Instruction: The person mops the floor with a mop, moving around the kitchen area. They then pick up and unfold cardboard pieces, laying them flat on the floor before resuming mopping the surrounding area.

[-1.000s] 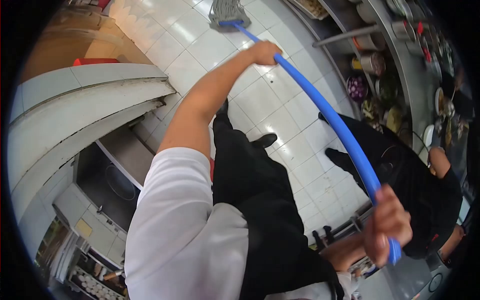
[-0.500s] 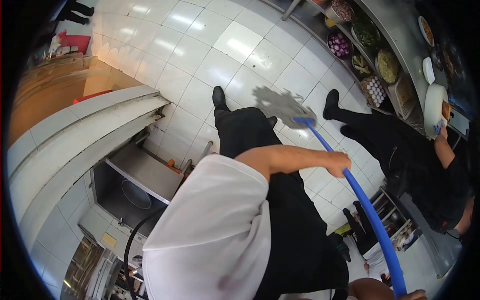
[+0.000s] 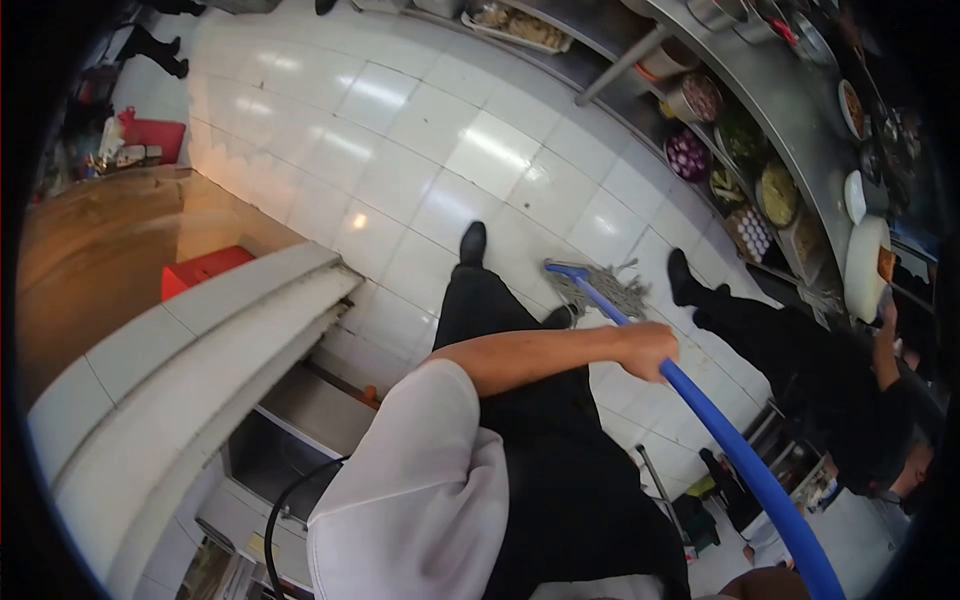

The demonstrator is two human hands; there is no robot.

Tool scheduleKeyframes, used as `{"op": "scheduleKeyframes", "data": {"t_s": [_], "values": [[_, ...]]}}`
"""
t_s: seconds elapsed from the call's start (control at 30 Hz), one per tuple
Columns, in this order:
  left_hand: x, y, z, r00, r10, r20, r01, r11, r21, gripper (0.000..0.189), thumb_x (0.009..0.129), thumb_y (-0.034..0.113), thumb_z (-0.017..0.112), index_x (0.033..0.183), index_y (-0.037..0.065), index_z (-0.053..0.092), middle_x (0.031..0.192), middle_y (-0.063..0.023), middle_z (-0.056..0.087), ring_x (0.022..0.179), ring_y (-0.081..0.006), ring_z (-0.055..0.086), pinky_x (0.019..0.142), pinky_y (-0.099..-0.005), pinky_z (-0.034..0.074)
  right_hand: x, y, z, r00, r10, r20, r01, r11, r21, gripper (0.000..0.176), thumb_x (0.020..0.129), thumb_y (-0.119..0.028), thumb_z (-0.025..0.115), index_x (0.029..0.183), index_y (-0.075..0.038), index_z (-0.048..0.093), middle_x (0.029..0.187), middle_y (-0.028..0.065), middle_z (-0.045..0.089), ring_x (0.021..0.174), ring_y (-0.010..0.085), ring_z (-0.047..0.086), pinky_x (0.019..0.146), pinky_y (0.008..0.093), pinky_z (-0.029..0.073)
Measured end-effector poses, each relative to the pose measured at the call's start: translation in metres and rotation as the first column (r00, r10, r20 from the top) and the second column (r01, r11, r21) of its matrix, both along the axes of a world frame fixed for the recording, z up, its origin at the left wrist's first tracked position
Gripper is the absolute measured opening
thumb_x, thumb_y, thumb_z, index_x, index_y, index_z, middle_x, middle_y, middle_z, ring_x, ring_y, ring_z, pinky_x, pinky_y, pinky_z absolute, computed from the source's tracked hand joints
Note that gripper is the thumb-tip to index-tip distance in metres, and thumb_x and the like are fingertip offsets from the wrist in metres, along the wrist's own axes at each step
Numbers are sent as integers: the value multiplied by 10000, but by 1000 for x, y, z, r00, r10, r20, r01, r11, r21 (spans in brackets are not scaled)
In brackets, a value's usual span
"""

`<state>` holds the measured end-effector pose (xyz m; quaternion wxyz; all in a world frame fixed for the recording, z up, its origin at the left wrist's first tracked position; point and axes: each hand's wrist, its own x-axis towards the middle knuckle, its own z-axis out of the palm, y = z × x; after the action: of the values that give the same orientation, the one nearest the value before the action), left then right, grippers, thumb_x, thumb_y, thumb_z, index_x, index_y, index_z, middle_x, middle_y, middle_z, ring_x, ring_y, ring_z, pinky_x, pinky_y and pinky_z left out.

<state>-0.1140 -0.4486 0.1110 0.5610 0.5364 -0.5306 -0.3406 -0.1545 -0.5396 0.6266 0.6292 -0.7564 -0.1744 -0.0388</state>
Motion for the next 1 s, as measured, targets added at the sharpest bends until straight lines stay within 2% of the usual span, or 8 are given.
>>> {"op": "scheduleKeyframes", "data": {"t_s": [0.3, 0.33, 0.47, 0.57, 0.63, 0.77, 0.8, 1.0], "values": [[203, 176, -81, 846, 423, 326, -498, 845, 197, 126, 665, 161, 726, 685, 77, 634, 647, -124, 625, 638, -364, 645, 590, -433, 517, 92, 23, -154, 950, -211, 229, 73, 866, 494, 392, 1047, -422, 456, 743, -176, 471, 559, -76, 425, 439, 30, 416, 426, 220, 444], [218, 189, -90, 828, 398, 395, -507, 833, 222, 116, 660, 156, 723, 707, 84, 646, 672, -116, 640, 649, -362, 650, 602, -435, 526, 76, 10, -175, 883, -430, 187, 282, 807, 520, 302, 912, -298, 538, 668, -162, 423, 588, 6, 427, 479, 74, 397, 475, 251, 369], [288, 224, -133, 746, 379, 548, -585, 766, 267, 145, 640, 120, 735, 741, 60, 650, 758, -145, 658, 767, -349, 669, 698, -428, 533, 114, 44, -256, 561, -827, -35, 676, 433, 596, 374, 1023, -163, 482, 677, -155, 338, 593, -22, 294, 519, 80, 275, 511, 255, 254], [325, 219, -140, 610, 510, 606, -686, 723, 82, 172, 643, 110, 763, 728, 35, 633, 792, -154, 669, 794, -351, 668, 725, -428, 530, 138, 69, -318, 190, -908, -373, 841, -46, 540, 375, 1057, -332, 495, 749, -147, 390, 582, -48, 283, 538, 100, 308, 626, 321, 379], [332, 205, -175, 463, 695, 550, -877, 450, 169, 181, 651, 103, 786, 714, 26, 635, 797, -145, 682, 797, -359, 671, 731, -438, 529, 120, 85, -347, 209, -886, -413, 824, -68, 562, 348, 1052, -337, 503, 804, -104, 431, 643, -3, 403, 615, 130, 422, 739, 390, 459], [349, 175, -210, 607, 393, 691, -634, 763, 123, 202, 677, 202, 770, 723, 43, 653, 810, -178, 684, 819, -387, 663, 774, -476, 520, 53, 85, -362, 153, -911, -384, 908, -23, 418, 356, 1054, -358, 481, 897, -38, 489, 822, 95, 515, 785, 226, 510, 870, 479, 472], [342, 162, -198, 739, 119, 663, -478, 786, 392, 218, 667, 237, 763, 725, 52, 663, 813, -171, 693, 820, -379, 669, 765, -467, 523, 27, 80, -363, 197, -925, -326, 915, 54, 399, 370, 1055, -367, 470, 919, -24, 501, 869, 116, 524, 821, 252, 514, 894, 498, 467], [239, 39, -159, 793, -594, 139, 266, 542, 797, 236, 634, 264, 727, 686, 44, 657, 726, -164, 677, 760, -361, 665, 696, -450, 516, -116, 21, -336, -156, -974, -163, 948, -194, 252, 397, 1048, -404, 455, 862, -56, 504, 781, 62, 472, 760, 196, 488, 776, 392, 455]]}}
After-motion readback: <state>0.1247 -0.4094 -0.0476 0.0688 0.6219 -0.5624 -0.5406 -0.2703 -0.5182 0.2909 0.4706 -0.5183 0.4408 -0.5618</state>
